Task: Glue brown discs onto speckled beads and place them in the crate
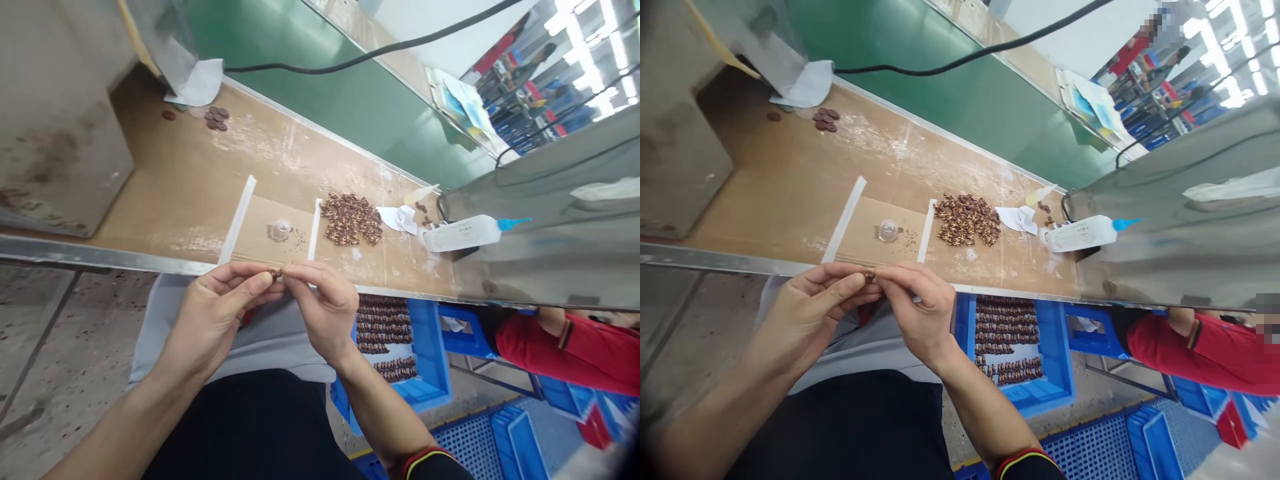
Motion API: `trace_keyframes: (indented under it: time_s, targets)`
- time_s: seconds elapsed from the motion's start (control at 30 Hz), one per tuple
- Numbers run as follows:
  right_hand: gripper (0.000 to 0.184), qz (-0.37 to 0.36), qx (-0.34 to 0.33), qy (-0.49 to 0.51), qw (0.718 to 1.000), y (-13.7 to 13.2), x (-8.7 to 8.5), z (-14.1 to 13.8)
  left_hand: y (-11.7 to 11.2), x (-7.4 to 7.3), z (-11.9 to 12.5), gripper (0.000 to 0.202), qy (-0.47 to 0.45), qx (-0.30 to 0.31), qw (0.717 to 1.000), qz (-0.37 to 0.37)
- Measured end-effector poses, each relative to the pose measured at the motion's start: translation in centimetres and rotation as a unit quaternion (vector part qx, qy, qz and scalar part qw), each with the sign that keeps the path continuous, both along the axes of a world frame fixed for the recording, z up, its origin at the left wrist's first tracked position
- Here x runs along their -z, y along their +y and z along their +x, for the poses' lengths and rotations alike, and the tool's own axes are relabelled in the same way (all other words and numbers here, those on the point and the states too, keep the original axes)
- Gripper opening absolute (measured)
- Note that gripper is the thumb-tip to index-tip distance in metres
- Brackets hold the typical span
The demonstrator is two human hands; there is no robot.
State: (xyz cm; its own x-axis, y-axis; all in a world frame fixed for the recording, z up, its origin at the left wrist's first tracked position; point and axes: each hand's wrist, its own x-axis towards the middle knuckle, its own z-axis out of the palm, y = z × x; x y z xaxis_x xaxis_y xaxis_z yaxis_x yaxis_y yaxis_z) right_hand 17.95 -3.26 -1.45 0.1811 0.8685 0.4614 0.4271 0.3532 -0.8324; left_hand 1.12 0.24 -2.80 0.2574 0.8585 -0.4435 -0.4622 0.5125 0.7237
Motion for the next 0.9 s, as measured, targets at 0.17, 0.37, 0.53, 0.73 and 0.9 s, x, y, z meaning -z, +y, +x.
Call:
trace_keyframes:
  time_s: [0.17,0.37,0.53,0.73,0.9]
  targets:
    - [0.018,-0.011,0.093,-0.052,0.994,-1.0,0.9,5.9,0.5,0.6,0.8,0.04,0.043,0.05,0.996,0.057]
    - [0.022,-0.03,0.216,-0.244,0.945,-2.0,3.8,15.7,1.3,1.0,0.7,0.039,0.102,0.006,0.992,0.078]
    - [0.022,-0.019,0.218,-0.254,0.942,-2.2,6.1,17.5,1.5,1.5,0.9,0.039,0.113,-0.006,0.992,0.056]
    - [0.022,0.009,0.233,-0.273,0.933,-2.1,6.8,17.5,1.5,2.0,0.9,0.042,0.13,-0.005,0.991,0.039]
    - [0.024,0.005,0.242,-0.278,0.93,-2.1,7.2,17.8,1.5,1.4,1.0,0.039,0.146,-0.005,0.988,0.043]
